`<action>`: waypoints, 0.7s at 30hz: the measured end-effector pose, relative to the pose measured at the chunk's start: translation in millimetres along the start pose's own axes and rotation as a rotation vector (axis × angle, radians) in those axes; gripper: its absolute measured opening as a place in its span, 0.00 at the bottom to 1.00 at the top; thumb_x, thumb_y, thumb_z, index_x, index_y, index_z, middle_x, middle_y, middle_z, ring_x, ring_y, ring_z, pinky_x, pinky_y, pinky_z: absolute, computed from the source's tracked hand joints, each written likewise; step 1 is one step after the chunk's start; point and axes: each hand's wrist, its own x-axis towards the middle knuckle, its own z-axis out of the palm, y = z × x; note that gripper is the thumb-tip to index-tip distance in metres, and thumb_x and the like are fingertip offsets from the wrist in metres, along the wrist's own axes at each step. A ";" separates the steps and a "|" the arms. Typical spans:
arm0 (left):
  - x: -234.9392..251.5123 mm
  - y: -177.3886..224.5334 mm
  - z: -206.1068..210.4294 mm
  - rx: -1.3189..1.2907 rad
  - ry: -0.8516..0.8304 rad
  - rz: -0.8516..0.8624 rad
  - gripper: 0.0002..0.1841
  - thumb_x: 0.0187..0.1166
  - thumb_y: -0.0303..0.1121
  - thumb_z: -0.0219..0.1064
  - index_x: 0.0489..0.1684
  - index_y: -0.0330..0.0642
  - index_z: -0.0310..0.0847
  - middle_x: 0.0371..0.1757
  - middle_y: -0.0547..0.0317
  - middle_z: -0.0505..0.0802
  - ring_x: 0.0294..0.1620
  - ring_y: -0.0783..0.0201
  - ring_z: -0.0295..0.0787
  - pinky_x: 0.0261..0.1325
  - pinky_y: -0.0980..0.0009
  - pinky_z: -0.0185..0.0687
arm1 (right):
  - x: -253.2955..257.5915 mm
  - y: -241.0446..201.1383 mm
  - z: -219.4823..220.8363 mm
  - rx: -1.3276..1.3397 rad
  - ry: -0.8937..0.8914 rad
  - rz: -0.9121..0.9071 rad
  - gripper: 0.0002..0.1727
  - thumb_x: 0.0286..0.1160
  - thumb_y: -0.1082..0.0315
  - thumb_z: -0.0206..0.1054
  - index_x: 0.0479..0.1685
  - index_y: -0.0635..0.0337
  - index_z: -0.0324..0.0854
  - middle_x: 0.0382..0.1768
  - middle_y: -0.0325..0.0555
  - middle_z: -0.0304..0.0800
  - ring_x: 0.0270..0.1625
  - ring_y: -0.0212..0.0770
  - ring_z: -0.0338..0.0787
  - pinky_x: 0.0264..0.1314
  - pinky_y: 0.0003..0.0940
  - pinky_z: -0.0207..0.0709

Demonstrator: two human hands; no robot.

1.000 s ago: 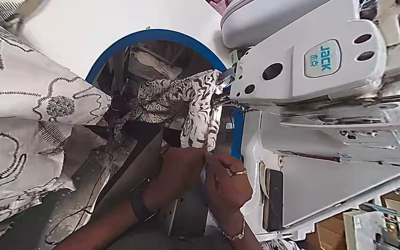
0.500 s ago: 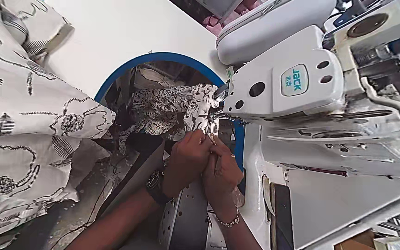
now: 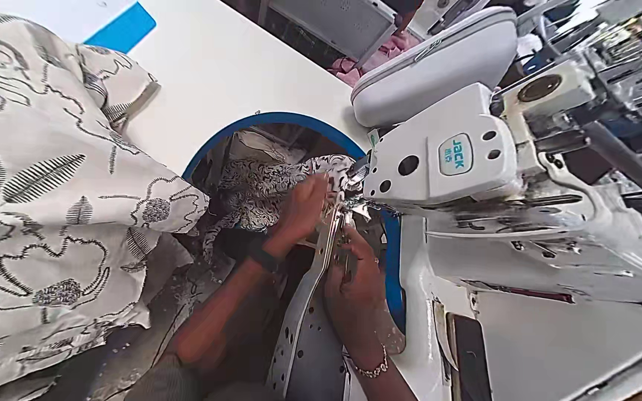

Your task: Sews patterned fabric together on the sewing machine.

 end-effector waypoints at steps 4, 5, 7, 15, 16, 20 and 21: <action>118.8 -10.0 20.1 -0.213 -0.158 -0.158 0.23 0.90 0.51 0.55 0.46 0.37 0.82 0.31 0.61 0.83 0.26 0.72 0.75 0.32 0.74 0.74 | 7.4 -3.9 -0.4 -0.115 -0.029 -0.041 0.13 0.63 0.73 0.57 0.36 0.67 0.87 0.64 0.61 0.90 0.67 0.51 0.91 0.67 0.36 0.82; 142.8 -3.1 23.8 -0.164 -0.148 -0.130 0.16 0.87 0.39 0.64 0.48 0.30 0.83 0.40 0.50 0.87 0.38 0.64 0.81 0.46 0.64 0.80 | 5.7 -2.8 -0.9 -0.134 -0.035 -0.045 0.13 0.62 0.73 0.57 0.35 0.66 0.88 0.64 0.60 0.91 0.66 0.52 0.91 0.65 0.37 0.83; 162.2 5.0 34.3 -0.084 -0.121 -0.197 0.13 0.81 0.28 0.68 0.51 0.23 0.80 0.52 0.40 0.88 0.51 0.54 0.83 0.60 0.54 0.77 | 3.3 0.5 0.3 -0.138 -0.037 -0.060 0.13 0.63 0.72 0.57 0.33 0.65 0.89 0.65 0.59 0.91 0.66 0.53 0.91 0.64 0.39 0.83; 37.8 -26.1 -6.8 -0.289 0.331 0.049 0.12 0.88 0.37 0.61 0.54 0.36 0.81 0.42 0.56 0.88 0.39 0.68 0.84 0.47 0.65 0.83 | -10.5 -14.0 -42.8 0.175 0.075 0.145 0.17 0.72 0.76 0.63 0.55 0.79 0.84 0.56 0.58 0.94 0.57 0.45 0.94 0.61 0.40 0.86; 6.4 15.4 -23.5 -0.318 0.292 0.230 0.09 0.90 0.35 0.58 0.52 0.39 0.79 0.39 0.64 0.87 0.38 0.75 0.84 0.47 0.72 0.84 | -8.7 -25.7 -55.9 0.297 0.153 0.213 0.20 0.72 0.75 0.64 0.61 0.81 0.77 0.48 0.50 0.93 0.47 0.31 0.93 0.52 0.26 0.86; -187.7 108.3 32.3 -0.076 -0.398 0.829 0.07 0.74 0.25 0.70 0.32 0.26 0.85 0.30 0.54 0.91 0.37 0.73 0.89 0.47 0.78 0.83 | 13.2 -32.3 -66.1 1.134 -0.125 0.124 0.26 0.86 0.65 0.63 0.80 0.64 0.68 0.50 0.43 0.94 0.46 0.31 0.93 0.48 0.28 0.89; -218.2 113.0 48.3 -0.030 -0.468 0.907 0.10 0.69 0.28 0.75 0.31 0.26 0.89 0.34 0.44 0.94 0.42 0.61 0.93 0.52 0.71 0.84 | 42.6 -12.1 -57.4 1.266 -0.326 -0.068 0.27 0.92 0.55 0.53 0.84 0.57 0.64 0.65 0.50 0.90 0.59 0.44 0.93 0.58 0.40 0.89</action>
